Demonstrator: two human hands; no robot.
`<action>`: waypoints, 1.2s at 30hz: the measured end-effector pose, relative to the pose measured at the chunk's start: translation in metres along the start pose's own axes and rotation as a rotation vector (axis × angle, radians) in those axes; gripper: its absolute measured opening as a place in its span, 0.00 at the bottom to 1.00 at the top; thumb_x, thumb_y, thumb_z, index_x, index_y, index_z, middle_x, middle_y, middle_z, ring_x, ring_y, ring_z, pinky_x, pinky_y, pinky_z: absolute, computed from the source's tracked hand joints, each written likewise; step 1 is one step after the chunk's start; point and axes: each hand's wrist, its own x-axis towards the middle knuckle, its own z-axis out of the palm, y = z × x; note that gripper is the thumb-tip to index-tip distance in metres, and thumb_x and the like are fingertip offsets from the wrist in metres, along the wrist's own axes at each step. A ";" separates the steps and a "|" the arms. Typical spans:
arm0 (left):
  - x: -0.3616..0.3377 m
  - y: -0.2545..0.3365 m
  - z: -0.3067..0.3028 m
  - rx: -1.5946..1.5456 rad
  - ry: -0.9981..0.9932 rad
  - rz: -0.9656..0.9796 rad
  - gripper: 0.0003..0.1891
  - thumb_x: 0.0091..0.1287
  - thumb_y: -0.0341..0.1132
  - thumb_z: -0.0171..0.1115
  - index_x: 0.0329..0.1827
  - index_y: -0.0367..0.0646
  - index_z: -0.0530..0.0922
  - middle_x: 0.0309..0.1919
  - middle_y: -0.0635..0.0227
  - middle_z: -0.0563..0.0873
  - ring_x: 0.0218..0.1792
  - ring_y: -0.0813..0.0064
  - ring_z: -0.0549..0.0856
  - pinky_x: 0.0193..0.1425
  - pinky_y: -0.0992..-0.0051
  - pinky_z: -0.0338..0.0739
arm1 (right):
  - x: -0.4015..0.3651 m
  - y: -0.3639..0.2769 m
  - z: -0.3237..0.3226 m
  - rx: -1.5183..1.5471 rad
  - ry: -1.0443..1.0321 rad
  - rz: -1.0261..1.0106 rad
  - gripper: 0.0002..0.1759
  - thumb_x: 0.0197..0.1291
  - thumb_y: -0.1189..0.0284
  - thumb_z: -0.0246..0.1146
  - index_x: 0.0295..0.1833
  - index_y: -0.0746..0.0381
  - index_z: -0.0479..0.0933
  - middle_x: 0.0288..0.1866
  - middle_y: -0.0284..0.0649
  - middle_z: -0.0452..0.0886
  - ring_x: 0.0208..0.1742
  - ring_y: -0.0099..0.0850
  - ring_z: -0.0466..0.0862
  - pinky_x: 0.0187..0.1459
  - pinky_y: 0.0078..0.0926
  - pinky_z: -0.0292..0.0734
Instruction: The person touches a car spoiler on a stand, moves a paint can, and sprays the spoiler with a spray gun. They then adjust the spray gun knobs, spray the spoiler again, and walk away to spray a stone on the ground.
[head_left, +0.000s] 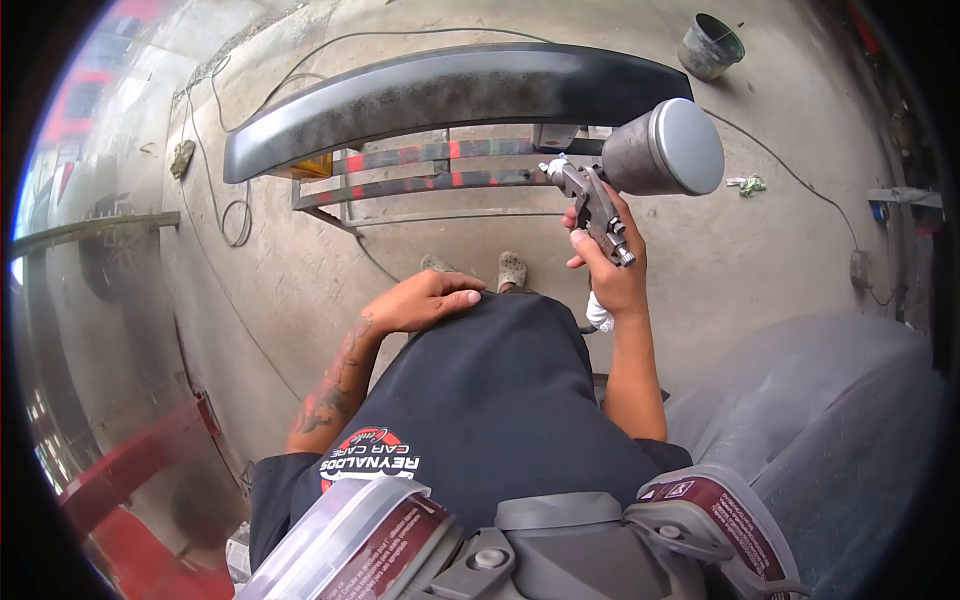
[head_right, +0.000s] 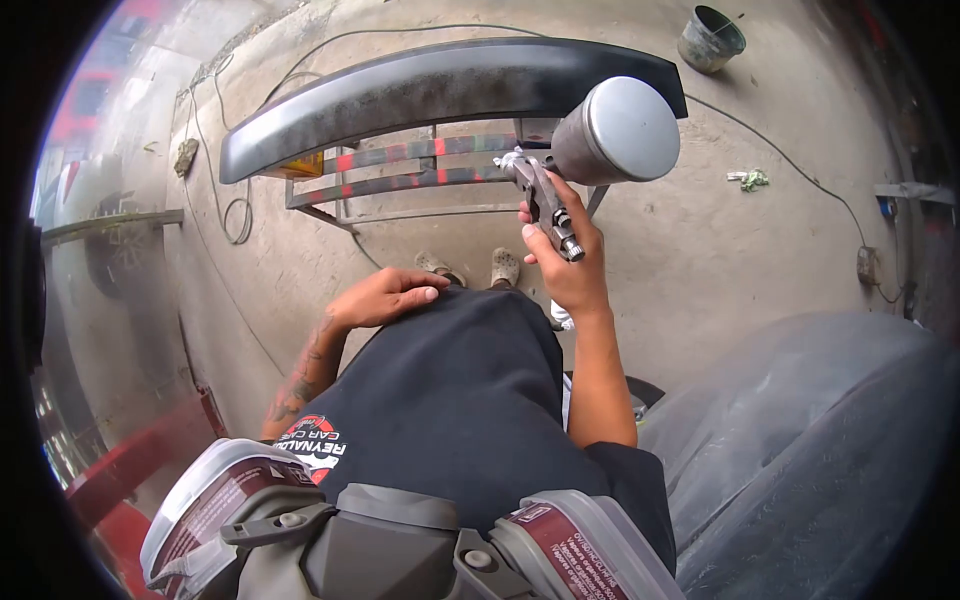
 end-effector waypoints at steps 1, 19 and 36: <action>0.006 -0.001 0.004 0.029 0.008 0.048 0.25 0.78 0.48 0.57 0.66 0.37 0.78 0.57 0.58 0.87 0.57 0.70 0.84 0.64 0.71 0.75 | -0.006 -0.001 -0.002 -0.008 0.002 -0.010 0.33 0.62 0.79 0.61 0.74 0.55 0.68 0.51 0.40 0.86 0.49 0.26 0.86 0.36 0.23 0.85; 0.019 0.065 -0.044 -0.158 0.014 0.188 0.28 0.80 0.55 0.49 0.53 0.37 0.85 0.24 0.70 0.84 0.25 0.82 0.82 0.33 0.78 0.77 | -0.076 0.007 0.024 -0.362 -0.270 -0.310 0.32 0.58 0.84 0.64 0.71 0.68 0.69 0.57 0.54 0.82 0.48 0.30 0.86 0.49 0.32 0.87; 0.009 0.026 -0.060 -0.554 0.023 0.072 0.21 0.75 0.50 0.60 0.39 0.38 0.85 0.18 0.71 0.80 0.16 0.84 0.74 0.22 0.79 0.68 | -0.070 0.000 0.078 -0.455 -0.192 -0.305 0.33 0.56 0.83 0.65 0.70 0.65 0.72 0.52 0.45 0.85 0.43 0.28 0.82 0.51 0.26 0.78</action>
